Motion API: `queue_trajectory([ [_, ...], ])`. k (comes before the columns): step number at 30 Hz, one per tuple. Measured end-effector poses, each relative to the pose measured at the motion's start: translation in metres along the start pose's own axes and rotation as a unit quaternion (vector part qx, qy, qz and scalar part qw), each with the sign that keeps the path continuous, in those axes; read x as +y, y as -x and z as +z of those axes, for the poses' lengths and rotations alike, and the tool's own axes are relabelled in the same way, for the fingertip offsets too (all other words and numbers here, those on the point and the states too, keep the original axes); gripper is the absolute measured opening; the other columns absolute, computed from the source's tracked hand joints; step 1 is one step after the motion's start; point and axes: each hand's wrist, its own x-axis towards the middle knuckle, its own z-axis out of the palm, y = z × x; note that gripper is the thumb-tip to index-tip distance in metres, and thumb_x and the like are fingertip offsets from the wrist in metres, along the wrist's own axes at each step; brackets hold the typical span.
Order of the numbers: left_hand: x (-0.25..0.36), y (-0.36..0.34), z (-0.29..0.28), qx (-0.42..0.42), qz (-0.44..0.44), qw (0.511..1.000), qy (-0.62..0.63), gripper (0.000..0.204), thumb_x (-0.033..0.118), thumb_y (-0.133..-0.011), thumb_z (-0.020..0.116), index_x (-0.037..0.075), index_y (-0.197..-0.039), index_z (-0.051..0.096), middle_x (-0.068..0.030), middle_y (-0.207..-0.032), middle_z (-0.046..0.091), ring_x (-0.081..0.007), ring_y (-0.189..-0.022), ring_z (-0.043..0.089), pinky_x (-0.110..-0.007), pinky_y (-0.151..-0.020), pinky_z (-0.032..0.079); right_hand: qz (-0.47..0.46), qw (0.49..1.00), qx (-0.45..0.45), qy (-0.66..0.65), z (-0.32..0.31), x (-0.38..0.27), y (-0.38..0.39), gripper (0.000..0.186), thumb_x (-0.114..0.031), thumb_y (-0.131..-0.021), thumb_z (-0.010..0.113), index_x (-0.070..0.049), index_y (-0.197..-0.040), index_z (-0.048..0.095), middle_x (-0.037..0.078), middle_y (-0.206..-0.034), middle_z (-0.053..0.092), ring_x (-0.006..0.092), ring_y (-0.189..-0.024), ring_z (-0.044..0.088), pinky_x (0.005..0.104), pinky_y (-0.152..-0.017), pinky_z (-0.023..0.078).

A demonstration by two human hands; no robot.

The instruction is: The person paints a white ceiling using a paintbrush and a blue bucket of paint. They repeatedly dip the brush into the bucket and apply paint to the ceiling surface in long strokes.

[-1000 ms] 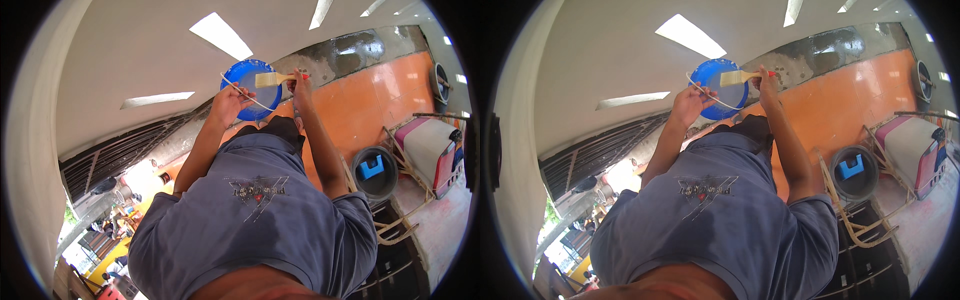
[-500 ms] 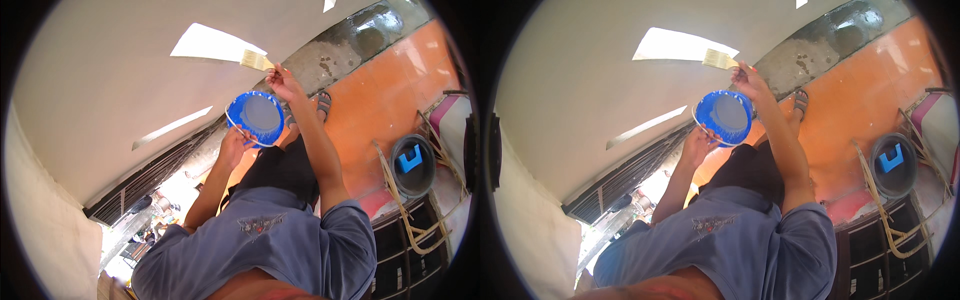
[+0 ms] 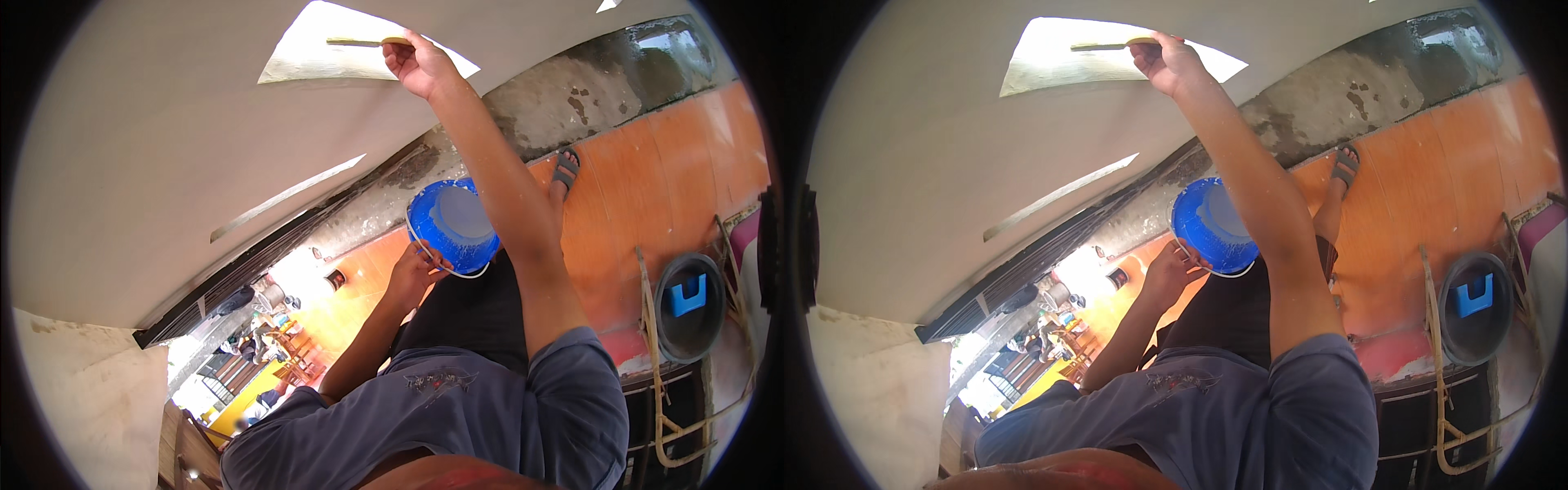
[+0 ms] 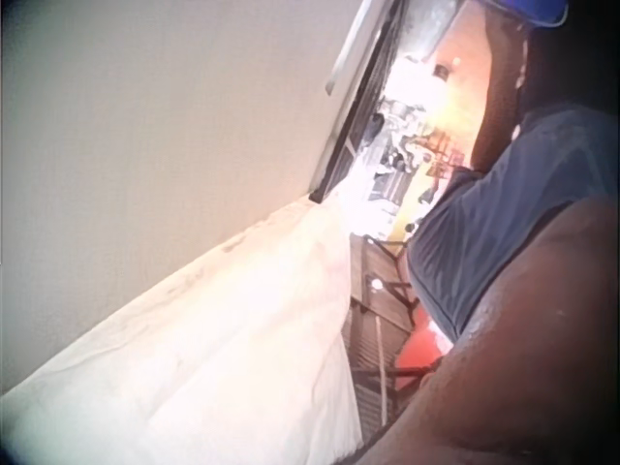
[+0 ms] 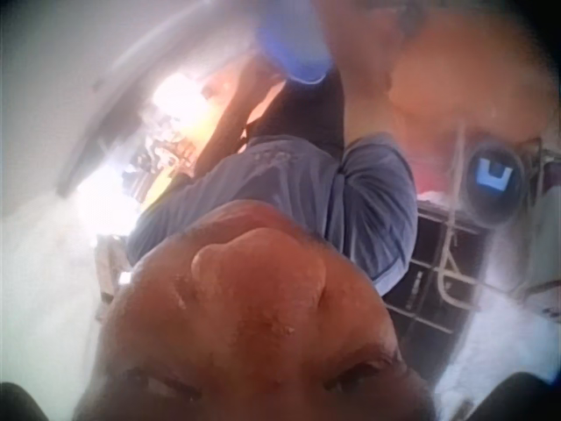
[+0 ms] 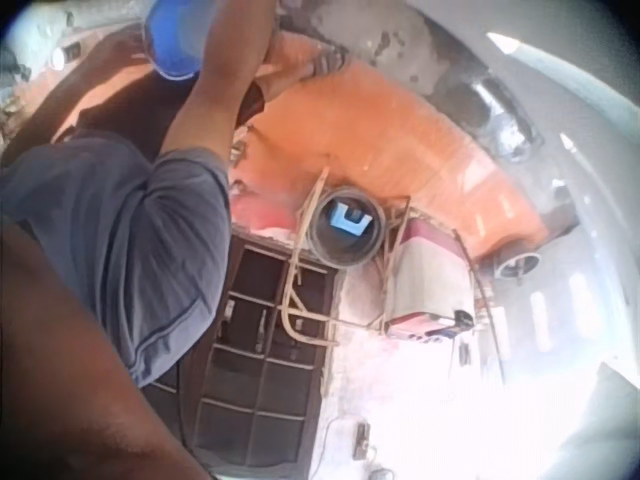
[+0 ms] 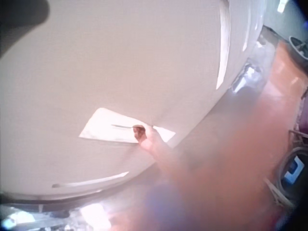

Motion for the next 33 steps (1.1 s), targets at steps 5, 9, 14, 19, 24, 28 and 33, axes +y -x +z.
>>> queue_trajectory([
  [5,-0.016,-0.003,0.001,-0.013,0.001,1.0,0.008,0.026,0.019,-0.092,0.055,0.012,-0.116,0.048,-0.0097,-0.097,0.057,-0.0309,-0.104,0.061,-0.051,-0.101,0.046,-0.036,0.995,0.005,0.088,0.014,0.009,-0.033,0.024,-0.021,-0.103,0.051,0.002,-0.102,0.055,0.011,-0.089,0.063,0.0169,-0.076,0.061,0.0283,-0.066,0.053],
  [9,-0.021,-0.002,0.001,-0.022,-0.001,0.999,0.023,0.027,0.025,-0.095,0.054,0.014,-0.118,0.048,-0.0091,-0.098,0.057,-0.0306,-0.106,0.06,-0.051,-0.101,0.045,-0.061,0.984,0.123,0.117,-0.019,0.006,-0.038,0.024,-0.023,-0.104,0.049,0.0,-0.102,0.057,0.013,-0.084,0.064,0.0161,-0.069,0.059,0.0286,-0.06,0.049],
  [14,-0.023,-0.003,0.002,-0.037,0.01,0.999,-0.007,0.027,0.03,-0.097,0.053,0.014,-0.119,0.048,-0.0086,-0.098,0.057,-0.0301,-0.105,0.06,-0.049,-0.1,0.045,-0.031,0.997,0.075,-0.01,-0.014,0.011,-0.021,0.025,-0.02,-0.105,0.047,0.003,-0.103,0.056,0.015,-0.087,0.064,0.0157,-0.072,0.057,0.0275,-0.059,0.047],
  [19,-0.026,-0.003,0.006,-0.029,0.017,0.999,0.017,0.026,0.028,-0.096,0.054,0.015,-0.118,0.047,-0.0084,-0.099,0.057,-0.0292,-0.105,0.06,-0.048,-0.1,0.045,-0.052,0.99,-0.129,0.04,0.047,0.024,-0.02,0.018,-0.011,-0.096,0.059,0.002,-0.105,0.052,0.014,-0.091,0.063,0.0176,-0.071,0.061,0.0286,-0.06,0.049],
  [24,-0.025,-0.001,0.009,-0.026,0.022,0.999,-0.008,0.025,0.028,-0.097,0.053,0.015,-0.117,0.047,-0.0079,-0.098,0.057,-0.0282,-0.106,0.06,-0.049,-0.101,0.045,-0.048,0.993,0.068,0.079,-0.023,0.012,-0.033,0.017,-0.018,-0.101,0.054,0.0,-0.099,0.054,0.011,-0.084,0.062,0.0144,-0.071,0.06,0.0264,-0.059,0.049],
  [28,-0.027,0.001,0.013,-0.024,0.019,0.999,-0.009,0.024,0.028,-0.097,0.053,0.015,-0.116,0.047,-0.0073,-0.099,0.057,-0.0278,-0.106,0.06,-0.049,-0.101,0.045,-0.038,0.982,0.159,0.098,-0.087,-0.008,-0.04,0.017,-0.019,-0.102,0.053,-0.002,-0.1,0.054,0.01,-0.083,0.062,0.0127,-0.067,0.057,0.0249,-0.056,0.046],
  [33,-0.033,0.001,0.02,0.004,0.007,1.0,0.024,0.033,0.006,-0.083,0.047,0.01,-0.116,0.041,-0.0092,-0.095,0.056,-0.0276,-0.1,0.061,-0.049,-0.1,0.046,-0.018,1.0,0.005,-0.021,-0.051,0.004,-0.039,0.018,-0.017,-0.099,0.059,0.0,-0.101,0.055,0.011,-0.087,0.062,0.0157,-0.073,0.058,0.0265,-0.06,0.047],
])
